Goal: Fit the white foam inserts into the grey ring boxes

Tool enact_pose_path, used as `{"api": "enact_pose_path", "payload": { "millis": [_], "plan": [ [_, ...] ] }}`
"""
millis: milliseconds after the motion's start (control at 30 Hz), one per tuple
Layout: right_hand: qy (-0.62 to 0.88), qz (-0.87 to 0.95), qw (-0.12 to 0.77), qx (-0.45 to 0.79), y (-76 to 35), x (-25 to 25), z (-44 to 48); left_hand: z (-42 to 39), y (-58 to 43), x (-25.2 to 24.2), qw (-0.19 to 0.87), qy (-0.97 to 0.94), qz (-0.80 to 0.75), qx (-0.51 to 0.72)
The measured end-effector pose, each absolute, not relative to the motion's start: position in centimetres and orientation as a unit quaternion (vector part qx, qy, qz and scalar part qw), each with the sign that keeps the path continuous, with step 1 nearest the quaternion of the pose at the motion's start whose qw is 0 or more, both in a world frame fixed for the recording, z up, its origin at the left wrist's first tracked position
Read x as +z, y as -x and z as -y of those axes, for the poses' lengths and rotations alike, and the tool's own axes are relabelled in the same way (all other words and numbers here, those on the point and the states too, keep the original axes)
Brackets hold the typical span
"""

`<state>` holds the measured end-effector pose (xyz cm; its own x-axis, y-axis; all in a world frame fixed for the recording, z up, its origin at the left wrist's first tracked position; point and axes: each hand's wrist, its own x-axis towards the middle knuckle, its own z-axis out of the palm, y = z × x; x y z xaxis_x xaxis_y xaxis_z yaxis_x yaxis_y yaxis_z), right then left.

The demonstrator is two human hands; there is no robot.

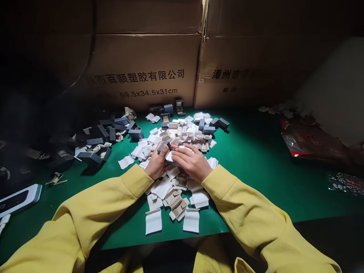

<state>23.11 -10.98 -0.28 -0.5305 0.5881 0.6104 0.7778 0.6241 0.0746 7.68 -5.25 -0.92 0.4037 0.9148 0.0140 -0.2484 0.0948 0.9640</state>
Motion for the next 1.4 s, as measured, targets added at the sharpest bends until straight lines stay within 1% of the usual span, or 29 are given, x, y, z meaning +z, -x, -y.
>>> {"api": "enact_pose_path", "payload": {
  "millis": [100,400,467,567,700,767,867,933,1000,1133,1233,1400],
  "plan": [
    [0.392,0.858,0.281,-0.179,-23.0,-0.3,11.1,5.2,-7.6,-1.1,0.685,-0.516,-0.295,0.422],
    [0.404,0.85,0.301,-0.157,-23.0,-0.2,11.3,5.1,-7.5,-1.3,0.693,-0.52,-0.275,0.417],
    [0.414,0.839,0.319,-0.15,-23.2,-0.4,11.2,5.2,-7.4,-1.2,0.713,-0.509,-0.255,0.409],
    [0.45,0.798,0.37,-0.156,-23.5,-0.8,11.0,5.4,-7.4,-0.9,0.746,-0.493,-0.234,0.382],
    [0.5,0.74,0.426,-0.145,-23.5,-1.0,11.0,5.3,-7.4,-0.8,0.746,-0.502,-0.242,0.364],
    [0.5,0.743,0.438,-0.082,-23.5,-0.7,11.0,5.3,-7.4,-1.0,0.726,-0.517,-0.246,0.383],
    [0.474,0.757,0.437,0.104,-23.9,0.1,10.9,5.4,-7.2,-1.2,0.646,-0.586,-0.24,0.425],
    [0.453,0.735,0.453,0.222,-24.3,0.4,10.7,5.7,-7.0,-1.3,0.586,-0.65,-0.23,0.425],
    [0.447,0.697,0.483,0.286,-24.6,0.6,10.6,6.0,-6.8,-1.2,0.54,-0.704,-0.221,0.405],
    [0.475,0.644,0.52,0.3,-24.3,0.4,10.8,6.2,-6.6,-1.0,0.465,-0.776,-0.19,0.382],
    [0.493,0.621,0.544,0.274,-23.6,0.2,11.2,6.0,-6.6,-1.0,0.413,-0.807,-0.172,0.386],
    [0.507,0.601,0.577,0.22,-23.0,0.3,11.9,5.7,-6.4,-1.4,0.37,-0.829,-0.14,0.396]
  ]
}}
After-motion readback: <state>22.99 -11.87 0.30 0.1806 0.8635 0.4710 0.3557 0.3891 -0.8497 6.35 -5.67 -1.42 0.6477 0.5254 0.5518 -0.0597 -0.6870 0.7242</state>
